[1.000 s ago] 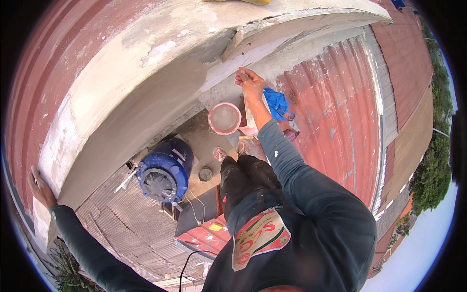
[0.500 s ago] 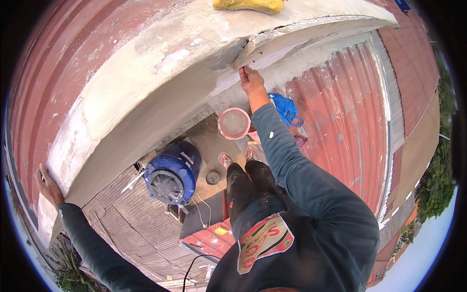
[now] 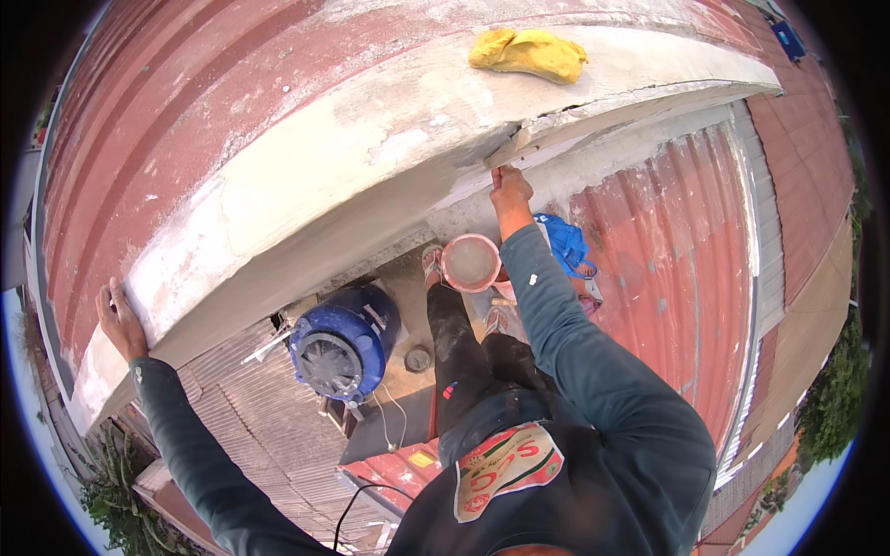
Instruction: The person applies plaster to a concrete ledge using a trowel and a hawk, then smooths the surface with a yellow sponge and their fingers.
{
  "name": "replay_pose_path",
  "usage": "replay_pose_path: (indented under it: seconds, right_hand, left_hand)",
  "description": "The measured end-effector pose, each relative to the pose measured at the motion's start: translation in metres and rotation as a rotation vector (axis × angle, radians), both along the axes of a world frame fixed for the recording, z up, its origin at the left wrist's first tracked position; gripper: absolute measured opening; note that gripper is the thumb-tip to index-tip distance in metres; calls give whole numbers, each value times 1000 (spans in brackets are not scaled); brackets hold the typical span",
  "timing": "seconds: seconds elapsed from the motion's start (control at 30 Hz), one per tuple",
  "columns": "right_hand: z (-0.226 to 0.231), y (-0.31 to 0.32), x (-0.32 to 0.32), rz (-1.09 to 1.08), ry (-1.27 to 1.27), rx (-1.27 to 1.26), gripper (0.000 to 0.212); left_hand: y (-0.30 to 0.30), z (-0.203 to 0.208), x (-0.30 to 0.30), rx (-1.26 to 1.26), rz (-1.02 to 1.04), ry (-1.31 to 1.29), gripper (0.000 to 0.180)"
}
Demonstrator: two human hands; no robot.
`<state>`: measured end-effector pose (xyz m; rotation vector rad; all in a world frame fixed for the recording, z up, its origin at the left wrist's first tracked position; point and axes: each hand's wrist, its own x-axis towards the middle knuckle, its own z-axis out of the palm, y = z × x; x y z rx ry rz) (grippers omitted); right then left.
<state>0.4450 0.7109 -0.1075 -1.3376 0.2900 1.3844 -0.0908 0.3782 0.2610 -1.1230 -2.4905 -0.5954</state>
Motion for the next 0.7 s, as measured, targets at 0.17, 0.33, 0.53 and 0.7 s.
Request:
replay_pose_path:
  seconds: [0.17,0.33,0.53,0.7]
  right_hand:
    - [-14,3,0,-42,0,-18,18]
    - [-17,3,5,-54,29,60,23]
    - [15,-5,-2,-1,-54,20,23]
    - [13,-9,-4,-37,-49,47,20]
  left_hand:
    - [8,4,10,-13,-47,52,40]
    - [12,5,14,-2,-91,33,39]
    - [10,8,21,-25,-99,21,35]
    - [10,8,19,-26,-60,17,34]
